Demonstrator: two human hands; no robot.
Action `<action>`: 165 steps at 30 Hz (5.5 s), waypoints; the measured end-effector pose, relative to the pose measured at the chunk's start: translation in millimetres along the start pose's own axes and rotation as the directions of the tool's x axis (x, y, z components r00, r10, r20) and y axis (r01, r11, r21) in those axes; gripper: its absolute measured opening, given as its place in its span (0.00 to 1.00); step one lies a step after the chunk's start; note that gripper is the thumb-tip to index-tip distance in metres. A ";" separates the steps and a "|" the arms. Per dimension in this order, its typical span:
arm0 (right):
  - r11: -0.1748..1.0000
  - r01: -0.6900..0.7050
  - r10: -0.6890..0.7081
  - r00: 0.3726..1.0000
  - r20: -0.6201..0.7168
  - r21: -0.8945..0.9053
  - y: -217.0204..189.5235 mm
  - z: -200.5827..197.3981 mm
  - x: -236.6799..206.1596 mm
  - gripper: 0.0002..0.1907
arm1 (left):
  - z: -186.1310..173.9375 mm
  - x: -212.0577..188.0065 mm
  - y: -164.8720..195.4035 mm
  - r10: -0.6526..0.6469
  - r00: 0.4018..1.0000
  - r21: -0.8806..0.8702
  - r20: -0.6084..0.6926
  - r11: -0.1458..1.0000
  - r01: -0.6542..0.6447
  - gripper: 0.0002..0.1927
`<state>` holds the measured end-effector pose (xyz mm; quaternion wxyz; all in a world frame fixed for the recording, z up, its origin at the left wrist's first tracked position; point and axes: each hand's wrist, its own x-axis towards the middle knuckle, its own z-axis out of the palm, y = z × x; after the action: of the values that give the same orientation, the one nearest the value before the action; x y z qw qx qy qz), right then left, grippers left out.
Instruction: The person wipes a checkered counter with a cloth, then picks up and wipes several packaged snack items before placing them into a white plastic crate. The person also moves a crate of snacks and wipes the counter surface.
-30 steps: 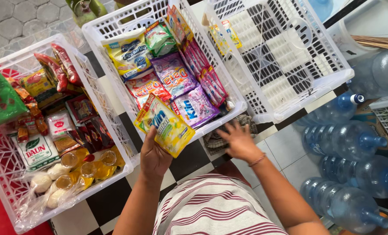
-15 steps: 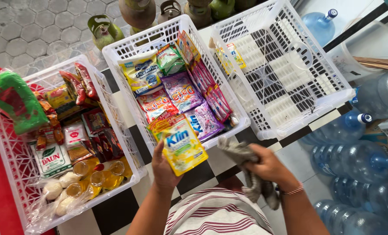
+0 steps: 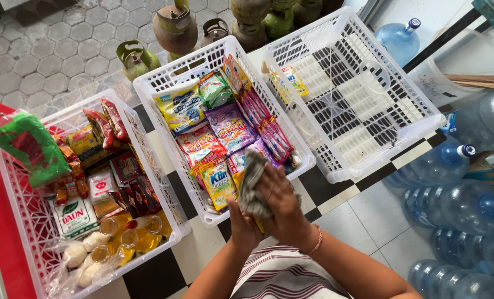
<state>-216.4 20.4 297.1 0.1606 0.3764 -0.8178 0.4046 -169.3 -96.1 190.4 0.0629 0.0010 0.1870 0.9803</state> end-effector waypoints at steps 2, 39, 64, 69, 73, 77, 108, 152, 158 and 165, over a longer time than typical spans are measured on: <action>0.988 -0.096 0.104 0.993 -0.052 0.125 9.8 -0.1 2.2 0.26 | 4.8 -4.3 -1.1 0.076 0.997 0.102 -0.008 0.992 -0.074 0.48; 0.994 0.105 -0.105 0.994 0.014 -0.004 -6.4 14.4 -14.4 0.23 | 7.7 -1.6 10.0 0.064 0.998 0.114 -0.029 0.992 -0.060 0.57; 0.990 -0.120 0.123 0.992 -0.039 0.072 4.9 16.7 -25.7 0.26 | 62.1 5.6 32.5 0.161 0.986 0.183 0.031 0.969 -0.164 0.38; 0.998 0.068 -0.067 0.992 0.107 -0.006 -1.2 22.0 -43.9 0.25 | 64.4 11.2 46.9 0.180 0.984 0.052 -0.021 0.983 -0.178 0.34; 0.989 -0.052 0.050 0.999 0.016 0.137 22.2 19.4 -41.4 0.25 | 58.8 6.7 45.9 0.206 0.976 0.044 -0.071 0.978 -0.203 0.33; 0.989 -0.081 0.087 0.995 -0.044 0.126 18.4 24.5 -47.3 0.24 | 47.3 9.6 39.4 0.228 0.965 0.069 -0.130 0.973 -0.220 0.33; 0.999 0.025 -0.026 0.998 0.064 0.024 12.6 31.2 -70.4 0.30 | 56.4 14.4 48.4 0.298 0.937 0.232 -0.182 0.939 -0.253 0.34; 0.977 -0.052 0.059 0.998 -0.026 0.208 8.1 15.1 2.7 0.21 | -16.6 0.1 7.6 0.092 0.993 -0.032 0.081 0.995 -0.090 0.40; 0.984 0.091 -0.090 0.996 -0.014 0.154 -5.0 17.4 1.3 0.21 | -21.5 4.0 4.5 0.018 1.000 0.089 -0.002 0.996 -0.017 0.38; 0.969 -0.056 0.072 0.996 -0.058 0.242 14.5 18.8 3.6 0.21 | -16.4 -0.9 6.7 0.073 0.995 -0.026 0.061 0.997 -0.071 0.38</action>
<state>-228.9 9.5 279.6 0.1275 0.3529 -0.7689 0.5177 -169.7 -108.3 177.6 0.0332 0.0372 0.1733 0.9836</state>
